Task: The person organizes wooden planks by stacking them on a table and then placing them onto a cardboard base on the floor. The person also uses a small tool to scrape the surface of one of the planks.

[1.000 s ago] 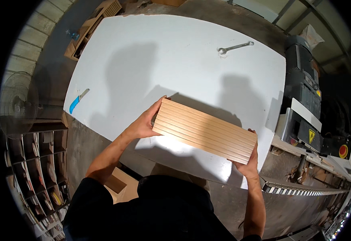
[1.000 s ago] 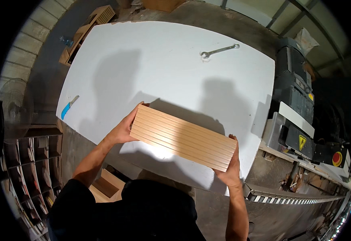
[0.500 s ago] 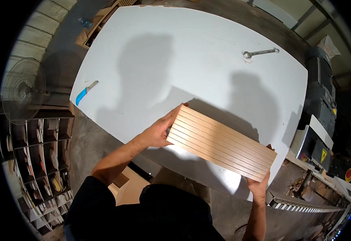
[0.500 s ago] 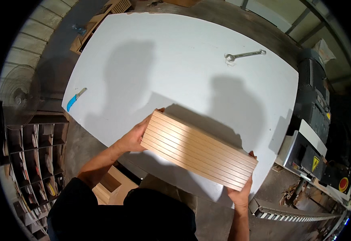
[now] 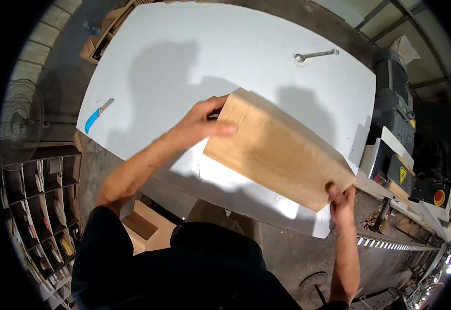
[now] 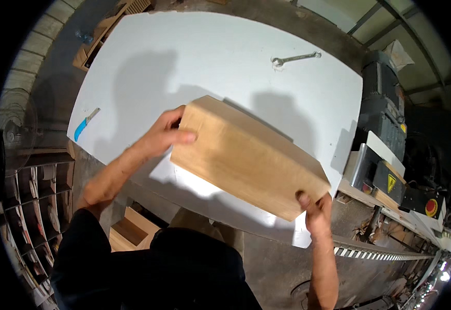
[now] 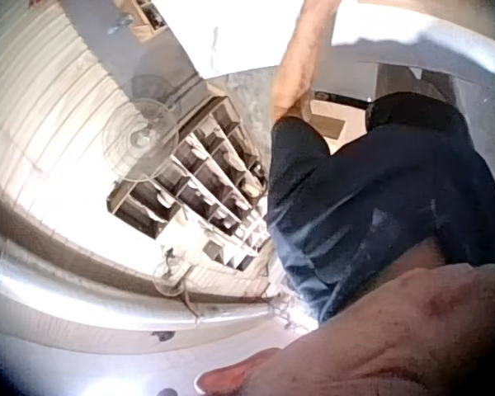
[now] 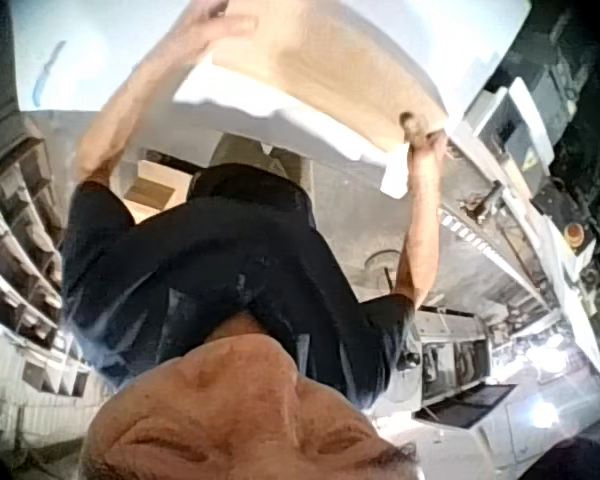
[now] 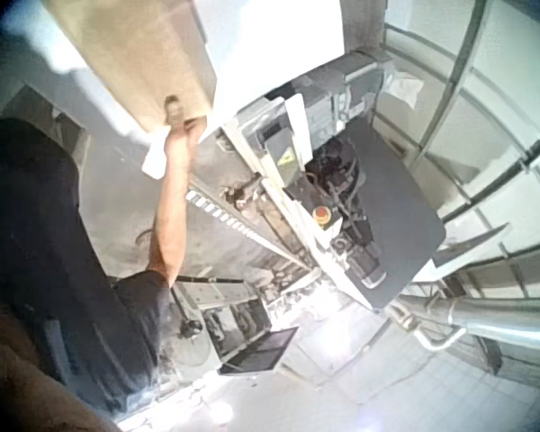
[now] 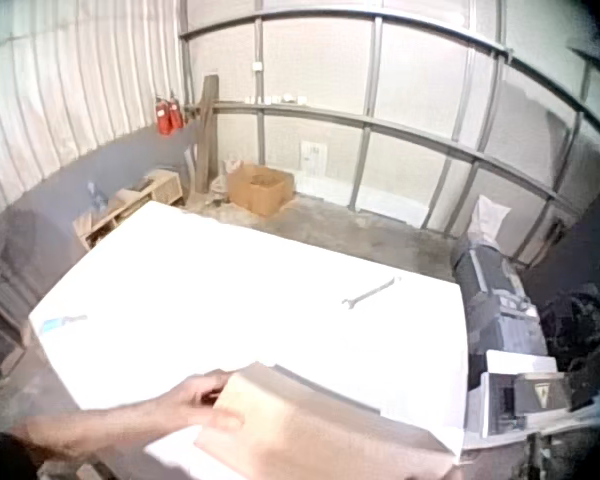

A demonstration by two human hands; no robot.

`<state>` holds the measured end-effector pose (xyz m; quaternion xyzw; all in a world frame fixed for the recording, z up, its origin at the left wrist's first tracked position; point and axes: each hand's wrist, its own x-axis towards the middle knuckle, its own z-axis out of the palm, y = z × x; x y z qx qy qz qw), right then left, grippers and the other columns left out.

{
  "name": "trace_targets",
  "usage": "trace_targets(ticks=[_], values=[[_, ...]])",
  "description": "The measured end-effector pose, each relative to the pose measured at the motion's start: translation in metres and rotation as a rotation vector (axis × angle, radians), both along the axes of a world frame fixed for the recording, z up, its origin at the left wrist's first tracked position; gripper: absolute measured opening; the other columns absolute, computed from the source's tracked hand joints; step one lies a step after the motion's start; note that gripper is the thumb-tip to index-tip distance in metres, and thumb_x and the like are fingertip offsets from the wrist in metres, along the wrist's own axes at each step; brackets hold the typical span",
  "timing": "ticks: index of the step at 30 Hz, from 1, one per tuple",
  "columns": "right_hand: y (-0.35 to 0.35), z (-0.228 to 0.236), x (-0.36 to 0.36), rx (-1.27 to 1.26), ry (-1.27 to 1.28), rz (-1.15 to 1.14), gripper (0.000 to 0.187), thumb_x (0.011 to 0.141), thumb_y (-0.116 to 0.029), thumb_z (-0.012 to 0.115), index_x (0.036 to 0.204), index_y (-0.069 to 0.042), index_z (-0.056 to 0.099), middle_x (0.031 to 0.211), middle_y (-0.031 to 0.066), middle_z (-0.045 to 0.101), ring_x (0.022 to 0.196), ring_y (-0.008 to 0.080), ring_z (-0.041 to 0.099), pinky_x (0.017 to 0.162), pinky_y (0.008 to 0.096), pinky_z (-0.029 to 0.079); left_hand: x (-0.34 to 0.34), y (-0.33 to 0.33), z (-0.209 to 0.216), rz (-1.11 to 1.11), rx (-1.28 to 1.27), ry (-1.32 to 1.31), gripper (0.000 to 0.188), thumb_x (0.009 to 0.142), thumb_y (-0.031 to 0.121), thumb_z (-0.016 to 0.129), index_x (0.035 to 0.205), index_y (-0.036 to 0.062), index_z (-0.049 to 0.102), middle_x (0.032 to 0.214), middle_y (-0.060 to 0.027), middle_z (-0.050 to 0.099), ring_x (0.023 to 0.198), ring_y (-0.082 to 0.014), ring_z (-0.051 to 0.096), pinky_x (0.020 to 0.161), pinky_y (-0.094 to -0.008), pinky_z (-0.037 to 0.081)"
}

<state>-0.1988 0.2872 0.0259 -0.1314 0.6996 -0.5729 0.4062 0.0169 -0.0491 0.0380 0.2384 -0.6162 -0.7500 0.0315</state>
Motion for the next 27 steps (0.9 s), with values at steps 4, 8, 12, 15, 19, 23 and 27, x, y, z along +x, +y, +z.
trace_targets(ticks=[4, 8, 12, 15, 19, 23, 27], values=[[-0.035, 0.031, -0.012, 0.012, -0.330, -0.160, 0.061, 0.088, -0.042, 0.060, 0.132, -0.004, 0.044, 0.123, 0.0124, 0.056, 0.115, 0.0265, 0.054, 0.095, 0.0356, 0.045, -0.031, -0.020, 0.038, -0.054, 0.151, -0.233, 0.074, 0.080, 0.048, 0.065, 0.130, -0.0026, 0.047, 0.120, -0.0199, 0.056, 0.110, -0.0275, 0.056, 0.088, -0.0369, 0.047], [-0.045, 0.057, -0.017, 0.208, -0.419, -0.058, 0.075, 0.082, -0.060, 0.058, 0.133, -0.007, 0.045, 0.123, 0.0152, 0.055, 0.110, 0.0248, 0.056, 0.086, 0.0402, 0.049, -0.046, -0.025, 0.067, -0.101, 0.101, -0.344, 0.081, 0.077, 0.054, 0.065, 0.133, -0.0004, 0.043, 0.124, -0.0206, 0.053, 0.112, -0.0292, 0.054, 0.086, -0.0411, 0.047], [-0.043, 0.076, -0.001, 0.259, -0.397, -0.019, 0.076, 0.080, -0.064, 0.057, 0.129, -0.006, 0.049, 0.112, 0.0158, 0.061, 0.098, 0.0225, 0.063, 0.070, 0.0388, 0.055, -0.042, -0.030, 0.068, -0.097, 0.158, -0.503, 0.080, 0.075, 0.057, 0.066, 0.130, 0.0032, 0.045, 0.124, -0.0194, 0.052, 0.113, -0.0274, 0.053, 0.081, -0.0412, 0.048], [-0.027, 0.067, 0.002, 0.158, -0.479, 0.013, 0.074, 0.082, -0.063, 0.055, 0.130, -0.007, 0.047, 0.114, 0.0160, 0.060, 0.101, 0.0262, 0.062, 0.072, 0.0443, 0.055, -0.043, -0.027, 0.076, -0.169, 0.154, -0.564, 0.074, 0.075, 0.055, 0.066, 0.128, 0.0059, 0.048, 0.122, -0.0158, 0.053, 0.110, -0.0248, 0.054, 0.074, -0.0392, 0.050], [0.000, 0.068, 0.020, 0.157, -0.504, -0.053, 0.071, 0.084, -0.061, 0.055, 0.130, -0.007, 0.047, 0.115, 0.0161, 0.059, 0.102, 0.0262, 0.062, 0.071, 0.0445, 0.056, -0.053, -0.019, 0.081, -0.267, 0.107, -0.573, 0.072, 0.075, 0.055, 0.066, 0.127, 0.0087, 0.049, 0.121, -0.0135, 0.054, 0.108, -0.0242, 0.055, 0.073, -0.0382, 0.050], [0.019, 0.083, 0.074, 0.157, -0.472, -0.323, 0.076, 0.081, -0.060, 0.059, 0.130, -0.003, 0.044, 0.113, 0.0163, 0.058, 0.095, 0.0245, 0.063, 0.070, 0.0409, 0.055, -0.052, -0.008, 0.079, -0.438, 0.136, -0.511, 0.071, 0.077, 0.060, 0.063, 0.127, 0.0113, 0.051, 0.120, -0.0124, 0.056, 0.109, -0.0246, 0.055, 0.072, -0.0388, 0.048], [0.033, 0.083, 0.136, 0.255, -0.458, -0.490, 0.083, 0.081, -0.062, 0.059, 0.133, -0.001, 0.039, 0.116, 0.0184, 0.055, 0.104, 0.0271, 0.058, 0.078, 0.0450, 0.051, -0.046, -0.008, 0.080, -0.701, 0.098, -0.428, 0.069, 0.079, 0.060, 0.059, 0.126, 0.0100, 0.053, 0.114, -0.0120, 0.060, 0.106, -0.0224, 0.057, 0.072, -0.0417, 0.049]])
